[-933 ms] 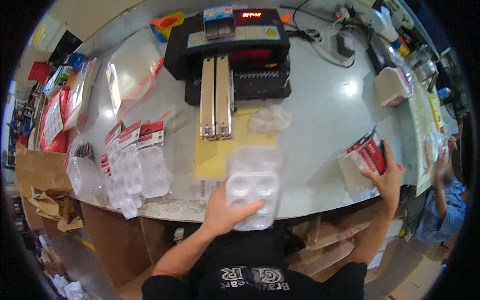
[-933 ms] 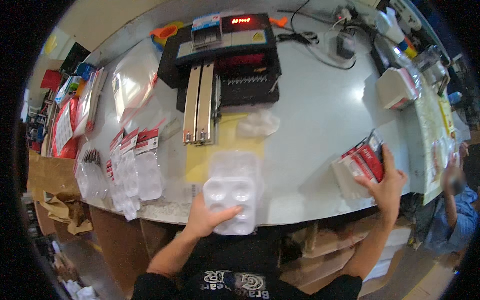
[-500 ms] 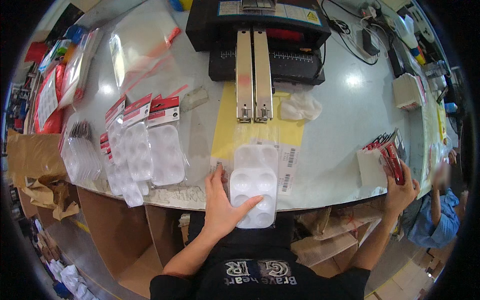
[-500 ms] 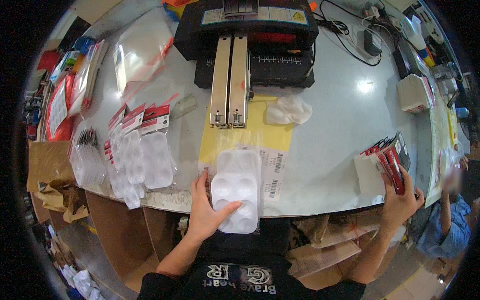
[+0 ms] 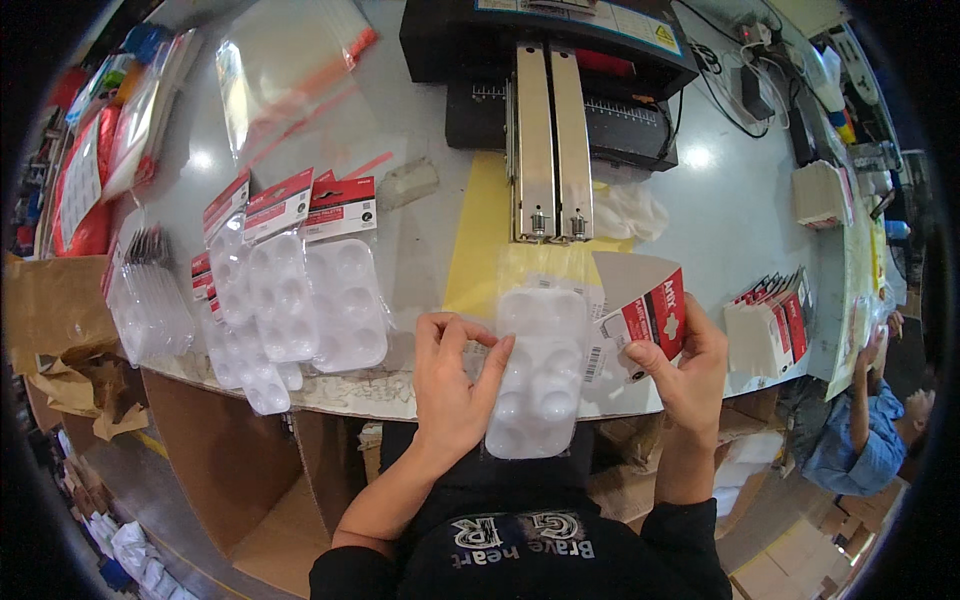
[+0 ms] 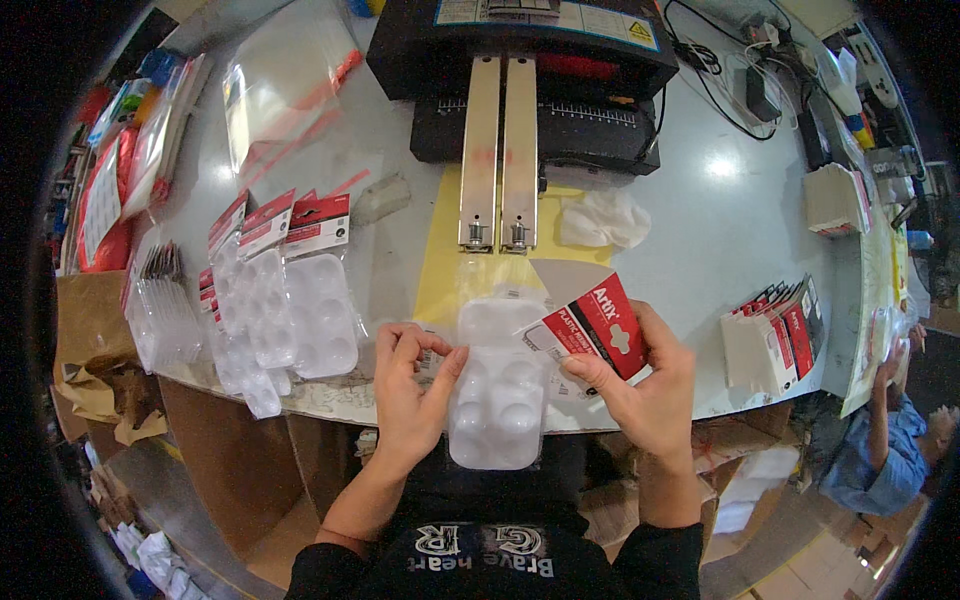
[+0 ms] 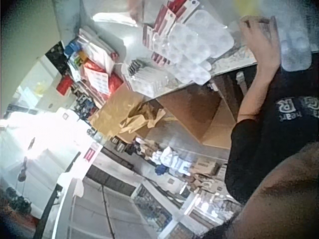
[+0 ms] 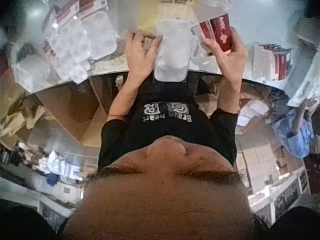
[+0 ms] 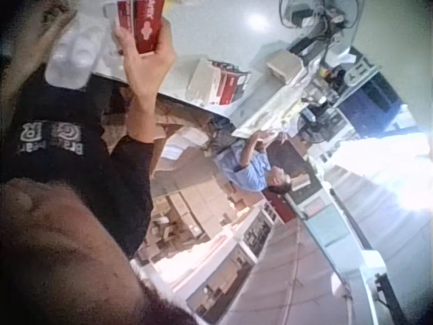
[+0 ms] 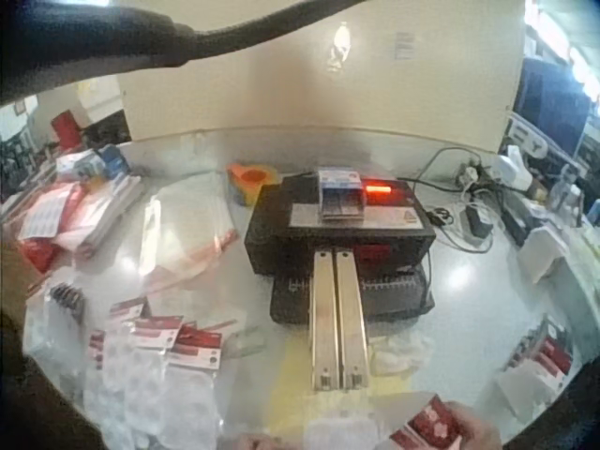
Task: The person places white plastic mixing palettes into clear plastic bags, then inserts red Artix brand labels into each bag and seals them using a heat-sealing machine. The sealed packages are stacked and later placed into a cardboard box.
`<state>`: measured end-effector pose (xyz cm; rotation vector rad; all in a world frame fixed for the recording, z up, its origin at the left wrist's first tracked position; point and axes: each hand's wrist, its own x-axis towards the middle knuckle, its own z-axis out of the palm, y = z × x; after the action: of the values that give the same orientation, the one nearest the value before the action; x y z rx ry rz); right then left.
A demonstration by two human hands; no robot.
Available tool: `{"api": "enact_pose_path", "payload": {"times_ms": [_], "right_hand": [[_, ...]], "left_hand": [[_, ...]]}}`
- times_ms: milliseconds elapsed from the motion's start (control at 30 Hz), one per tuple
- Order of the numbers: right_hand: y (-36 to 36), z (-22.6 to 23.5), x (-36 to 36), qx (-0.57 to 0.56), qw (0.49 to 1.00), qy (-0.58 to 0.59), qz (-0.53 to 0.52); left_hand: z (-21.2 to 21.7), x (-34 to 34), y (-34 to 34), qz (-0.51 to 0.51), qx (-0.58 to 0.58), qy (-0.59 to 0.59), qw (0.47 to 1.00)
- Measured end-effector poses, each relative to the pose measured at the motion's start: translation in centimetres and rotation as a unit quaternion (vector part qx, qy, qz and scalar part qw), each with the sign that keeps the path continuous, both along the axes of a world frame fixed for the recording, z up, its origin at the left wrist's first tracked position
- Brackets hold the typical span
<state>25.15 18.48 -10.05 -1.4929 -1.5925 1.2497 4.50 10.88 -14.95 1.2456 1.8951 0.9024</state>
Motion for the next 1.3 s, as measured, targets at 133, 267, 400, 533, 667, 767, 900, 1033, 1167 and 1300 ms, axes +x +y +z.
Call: {"api": "enact_pose_path", "payload": {"times_ms": [133, 267, 400, 533, 667, 767, 900, 1033, 1167, 1300], "right_hand": [[0.8, 2.3, 0.0, 0.064, 0.987, 0.104, -0.101], [2.2, 4.2, -0.8, 0.047, 0.992, -0.035, 0.112], [2.8, 3.3, -2.3, -0.1, 0.976, -0.081, 0.175], [2.7, 3.0, -2.8, -0.11, 0.972, -0.055, 0.202], [3.0, 3.5, -2.6, -0.123, 0.963, -0.09, 0.223], [3.4, 3.7, -2.4, -0.09, 0.952, -0.132, 0.261], [3.6, 3.0, -1.6, -0.052, 0.961, -0.098, 0.254], [3.0, 1.7, -0.7, -0.118, 0.973, -0.092, 0.173], [1.3, 0.4, 0.0, -0.232, 0.957, 0.055, 0.162], [0.6, -0.1, 0.6, -0.257, 0.951, 0.087, 0.146]], "left_hand": [[1.0, 0.1, -0.5, 0.01, 0.068, -0.205, 0.976], [2.7, 0.0, -1.0, -0.012, -0.031, -0.473, 0.88], [3.4, 0.0, -0.8, -0.022, -0.037, -0.408, 0.912], [3.3, 0.1, -0.8, -0.053, -0.042, -0.31, 0.948], [3.1, 0.3, -0.8, -0.026, -0.027, -0.33, 0.943], [3.0, 0.4, -0.8, -0.023, -0.02, -0.323, 0.946], [2.9, 0.2, -0.9, -0.02, 0.044, -0.256, 0.965], [2.2, -0.1, -1.0, 0.082, 0.086, -0.295, 0.948], [1.5, 0.1, -1.0, 0.11, 0.083, -0.299, 0.944], [1.3, 0.3, -1.0, 0.12, 0.063, -0.269, 0.954]]}}
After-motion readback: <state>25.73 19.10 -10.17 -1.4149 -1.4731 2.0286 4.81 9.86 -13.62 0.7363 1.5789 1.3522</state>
